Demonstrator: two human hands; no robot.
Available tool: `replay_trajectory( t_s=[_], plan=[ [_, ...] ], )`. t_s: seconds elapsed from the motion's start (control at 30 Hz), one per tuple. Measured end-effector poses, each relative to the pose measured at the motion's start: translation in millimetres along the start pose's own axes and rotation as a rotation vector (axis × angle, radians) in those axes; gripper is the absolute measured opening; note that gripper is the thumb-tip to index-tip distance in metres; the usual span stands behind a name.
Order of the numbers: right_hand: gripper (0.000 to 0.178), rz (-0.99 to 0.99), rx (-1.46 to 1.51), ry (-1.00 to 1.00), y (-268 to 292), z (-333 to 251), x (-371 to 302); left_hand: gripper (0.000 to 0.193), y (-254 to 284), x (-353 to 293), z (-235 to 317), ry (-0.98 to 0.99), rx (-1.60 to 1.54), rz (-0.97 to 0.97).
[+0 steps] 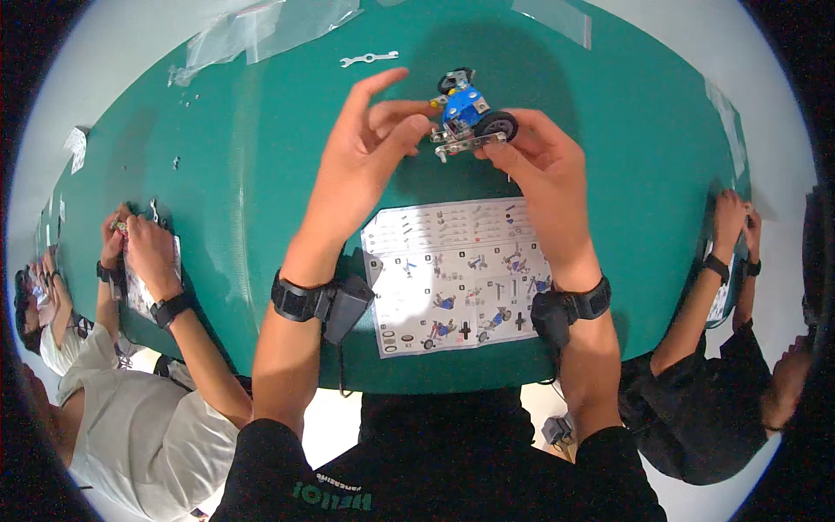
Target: The person is assembling a small toy motorcycle using instructions.
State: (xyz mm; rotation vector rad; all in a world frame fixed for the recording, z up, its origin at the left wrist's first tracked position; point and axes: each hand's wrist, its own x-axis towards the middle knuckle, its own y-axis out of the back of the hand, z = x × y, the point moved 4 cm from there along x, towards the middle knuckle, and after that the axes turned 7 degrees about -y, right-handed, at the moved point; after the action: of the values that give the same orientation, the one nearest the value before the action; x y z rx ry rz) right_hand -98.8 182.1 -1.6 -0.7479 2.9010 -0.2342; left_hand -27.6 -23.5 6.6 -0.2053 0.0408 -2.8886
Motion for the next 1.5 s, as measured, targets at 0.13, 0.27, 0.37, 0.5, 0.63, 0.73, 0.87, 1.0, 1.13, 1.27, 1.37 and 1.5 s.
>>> replay_trajectory(
  t_s=[0.13,0.27,0.37,0.5,0.63,0.73,0.87,1.0,1.13,1.27,1.37,1.5],
  plan=[
    [0.027,-0.032,0.024,0.013,-2.1,3.4,-1.5,0.050,-9.2,-6.2,5.9,0.090,-0.092,-0.053],
    [0.033,-0.129,-0.161,0.030,-6.7,3.2,-3.3,0.047,-9.7,-4.6,11.4,-0.047,-0.039,-0.024],
    [0.043,-0.140,-0.330,0.101,-7.9,0.6,-5.4,0.049,-10.0,-4.8,14.2,-0.125,-0.069,-0.006],
    [0.054,-0.040,0.140,0.061,-7.8,-0.7,-1.7,0.047,-10.5,-12.6,23.0,-0.331,0.223,-0.028],
    [0.055,-0.038,0.180,-0.004,1.0,-11.3,0.7,0.047,-13.7,-17.6,27.4,-0.384,0.325,-0.131],
    [0.045,-0.117,-0.125,0.035,7.4,-1.6,2.4,0.047,-13.3,-17.1,29.8,-0.430,0.387,-0.123],
    [0.026,-0.059,-0.438,0.159,0.0,-4.5,-3.1,0.053,-2.6,-15.2,28.7,-0.342,0.374,-0.194],
    [0.020,-0.005,-0.681,0.285,-6.7,-16.7,-6.3,0.054,6.4,-16.4,32.3,-0.260,0.438,-0.174],
    [0.017,0.063,-0.684,0.305,-2.4,-17.6,-5.9,0.048,10.2,-12.4,25.8,-0.308,0.602,-0.157],
    [0.016,0.058,-0.719,0.323,-4.5,-19.7,-8.2,0.041,10.1,-7.2,15.2,-0.282,0.579,-0.088],
    [0.015,0.057,-0.711,0.321,-4.4,-18.3,-6.9,0.034,12.4,-7.4,15.8,-0.272,0.580,-0.076],
    [0.020,0.059,-0.742,0.359,-1.4,-17.8,-7.3,0.032,11.6,-7.1,19.5,-0.284,0.628,-0.091]
  ],
)
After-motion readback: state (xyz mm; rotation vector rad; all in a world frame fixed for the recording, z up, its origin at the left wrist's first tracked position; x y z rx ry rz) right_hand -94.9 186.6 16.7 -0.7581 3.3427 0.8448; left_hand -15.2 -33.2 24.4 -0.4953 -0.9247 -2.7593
